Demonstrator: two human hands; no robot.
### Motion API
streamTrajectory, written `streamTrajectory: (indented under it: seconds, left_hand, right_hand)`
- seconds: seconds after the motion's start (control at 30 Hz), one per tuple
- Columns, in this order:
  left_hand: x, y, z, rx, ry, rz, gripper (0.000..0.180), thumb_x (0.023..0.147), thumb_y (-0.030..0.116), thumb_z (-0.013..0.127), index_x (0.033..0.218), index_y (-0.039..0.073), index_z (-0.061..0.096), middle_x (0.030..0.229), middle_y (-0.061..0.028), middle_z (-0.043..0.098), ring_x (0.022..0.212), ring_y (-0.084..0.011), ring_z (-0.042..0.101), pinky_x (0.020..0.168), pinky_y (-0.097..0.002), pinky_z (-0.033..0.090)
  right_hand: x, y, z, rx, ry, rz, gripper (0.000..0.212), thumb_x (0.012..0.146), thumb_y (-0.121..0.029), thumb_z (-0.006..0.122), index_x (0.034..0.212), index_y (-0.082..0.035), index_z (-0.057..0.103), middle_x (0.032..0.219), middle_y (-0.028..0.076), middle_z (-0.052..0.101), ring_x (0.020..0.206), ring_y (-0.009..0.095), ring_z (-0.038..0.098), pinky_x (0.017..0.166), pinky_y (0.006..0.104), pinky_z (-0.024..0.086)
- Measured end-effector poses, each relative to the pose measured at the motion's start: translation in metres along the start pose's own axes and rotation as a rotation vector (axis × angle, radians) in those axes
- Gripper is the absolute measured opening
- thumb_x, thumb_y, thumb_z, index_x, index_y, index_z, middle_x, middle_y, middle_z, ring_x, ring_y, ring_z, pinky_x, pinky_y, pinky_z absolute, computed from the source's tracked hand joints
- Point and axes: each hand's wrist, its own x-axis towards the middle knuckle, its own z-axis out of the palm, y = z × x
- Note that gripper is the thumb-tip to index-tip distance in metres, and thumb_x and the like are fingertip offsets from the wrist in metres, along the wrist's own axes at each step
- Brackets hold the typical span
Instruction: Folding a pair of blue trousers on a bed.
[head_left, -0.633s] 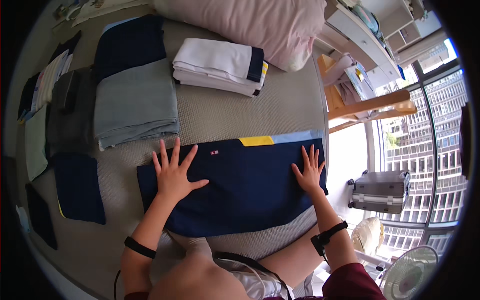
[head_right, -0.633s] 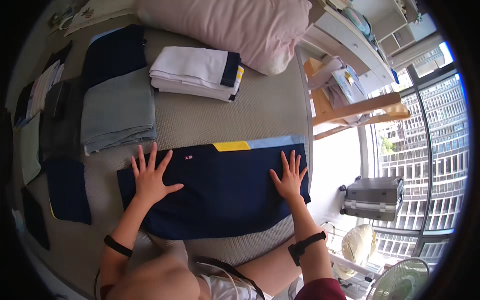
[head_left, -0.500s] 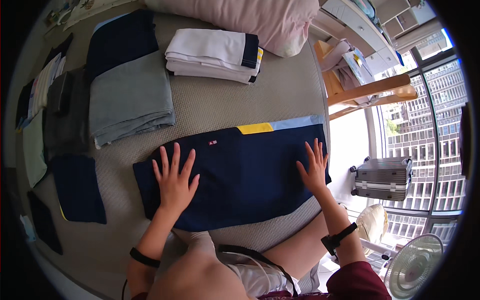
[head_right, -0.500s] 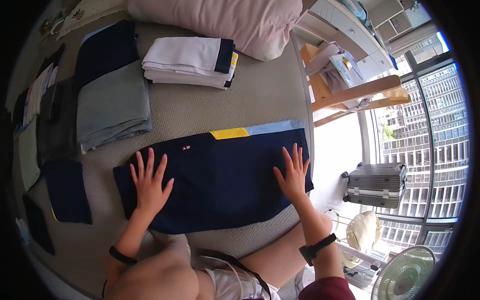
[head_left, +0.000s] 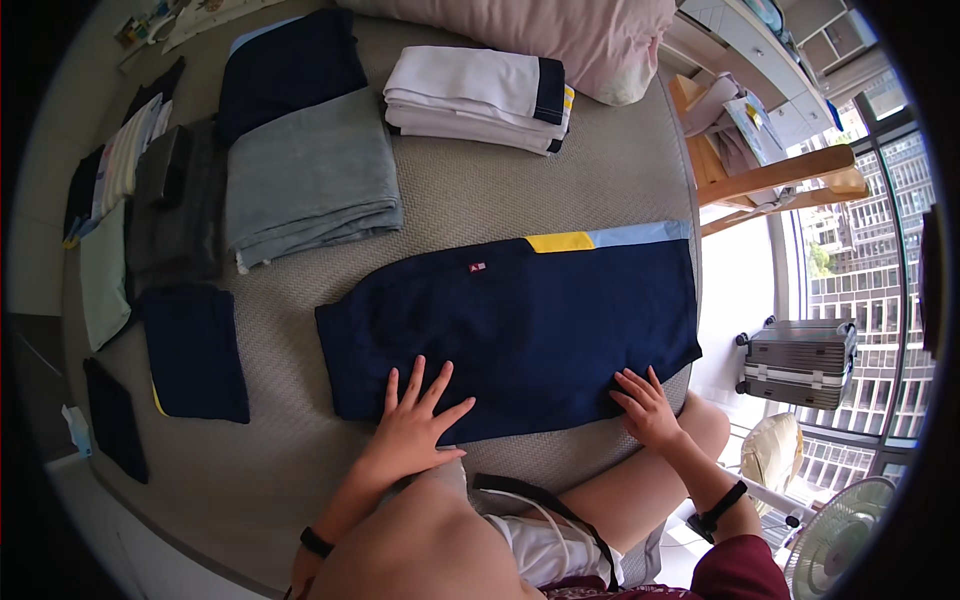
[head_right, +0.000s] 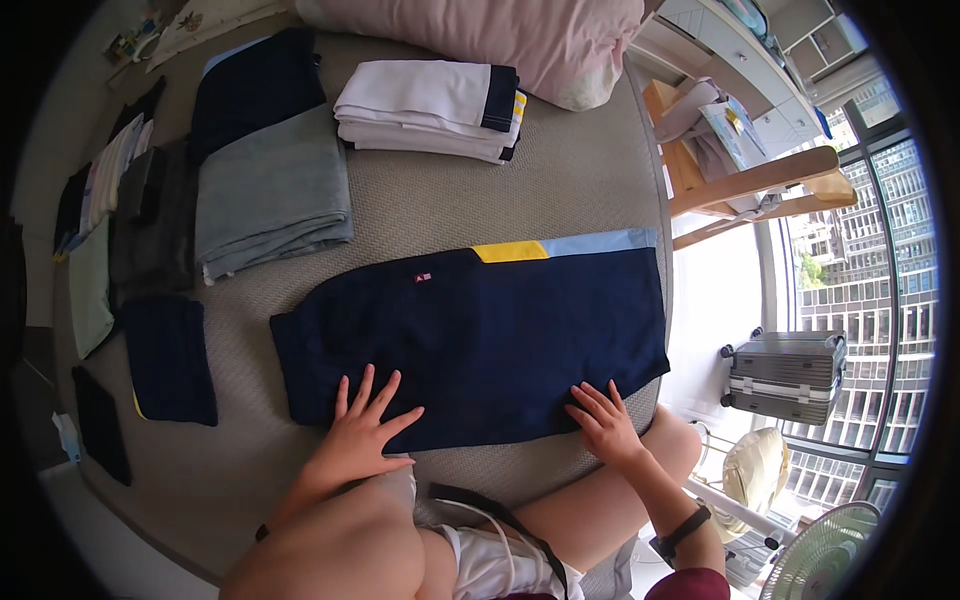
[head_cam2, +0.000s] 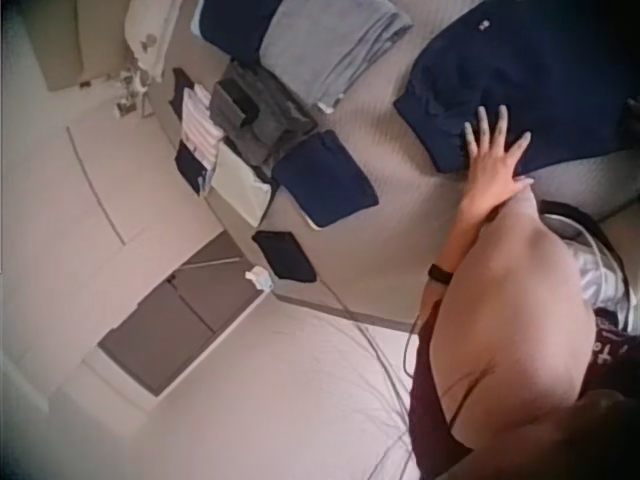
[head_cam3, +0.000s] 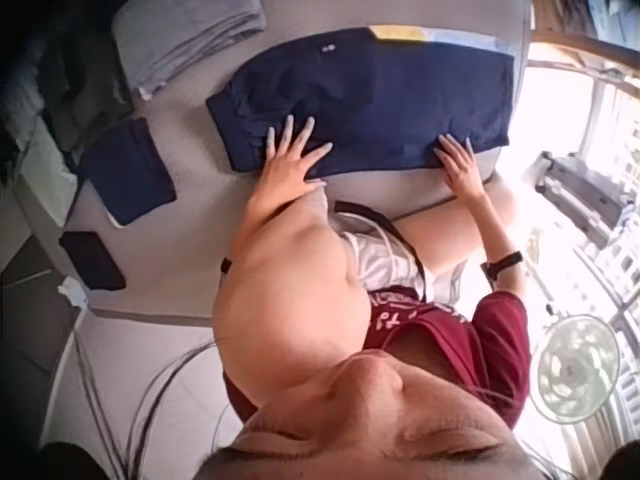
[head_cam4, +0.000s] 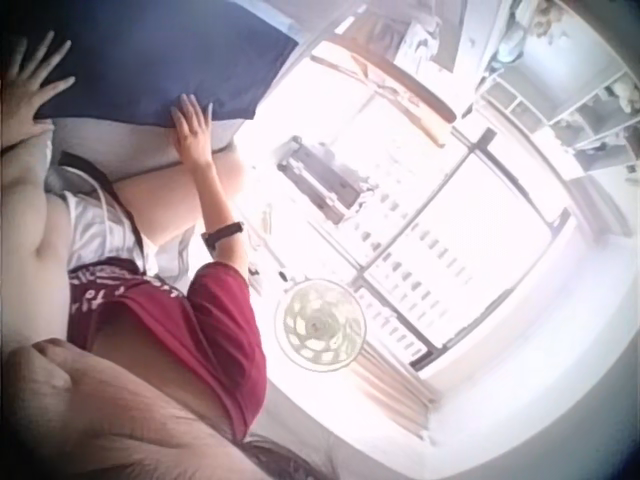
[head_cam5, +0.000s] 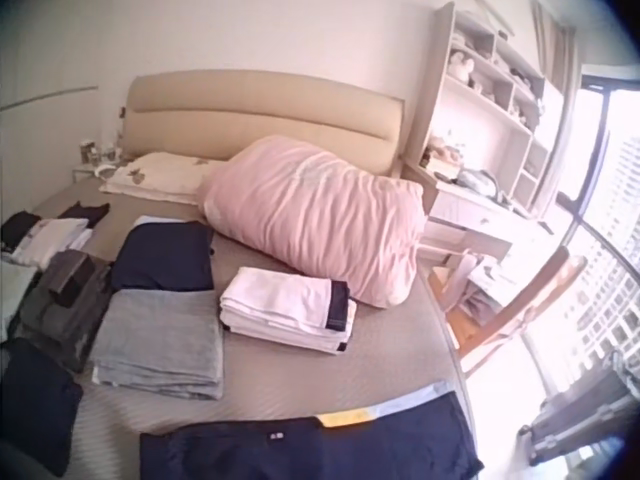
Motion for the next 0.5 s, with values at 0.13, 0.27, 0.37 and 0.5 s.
streamTrajectory:
  seconds: [0.13,0.27,0.37,0.5]
  left_hand:
    - [-0.003,-0.004,0.009,0.034,0.036,0.022,0.051,0.066,0.031,0.075,0.115,0.023,0.063,0.148,-0.0103,0.025,0.136,-0.0425,0.015,0.105,-0.0628,0.011]
    - [-0.007,-0.011,0.016,0.078,0.173,0.062,0.028,0.068,0.02,0.073,0.094,0.011,0.068,0.138,-0.0072,0.042,0.131,-0.0356,0.032,0.105,-0.0589,0.02]
    - [-0.006,-0.017,0.009,-0.068,0.287,0.038,0.016,0.069,0.016,0.071,0.081,0.006,0.065,0.119,-0.0054,0.058,0.121,-0.0286,0.045,0.103,-0.0537,0.027]
    - [0.004,-0.022,0.005,-0.1,0.265,-0.079,0.013,0.073,0.014,0.069,0.075,0.004,0.06,0.077,-0.0098,0.063,0.079,-0.0263,0.062,0.075,-0.039,0.048]
  right_hand:
    - [0.007,0.003,-0.01,0.155,0.032,0.045,0.038,0.068,-0.003,0.06,0.106,-0.007,0.059,0.123,0.009,0.055,0.121,0.025,0.047,0.106,0.0516,0.026]
    - [0.027,0.013,-0.024,0.414,0.13,0.232,0.022,0.073,-0.004,0.061,0.095,-0.002,0.06,0.097,0.011,0.063,0.096,0.028,0.056,0.095,0.0412,0.036]
    - [0.046,0.023,-0.035,0.45,0.067,0.375,0.017,0.076,-0.007,0.062,0.093,-0.001,0.06,0.088,0.012,0.062,0.086,0.029,0.055,0.086,0.0379,0.04]
    - [0.069,0.033,-0.057,0.404,-0.041,0.402,0.015,0.083,-0.013,0.061,0.091,0.0,0.06,0.077,0.016,0.06,0.076,0.03,0.054,0.071,0.037,0.042]
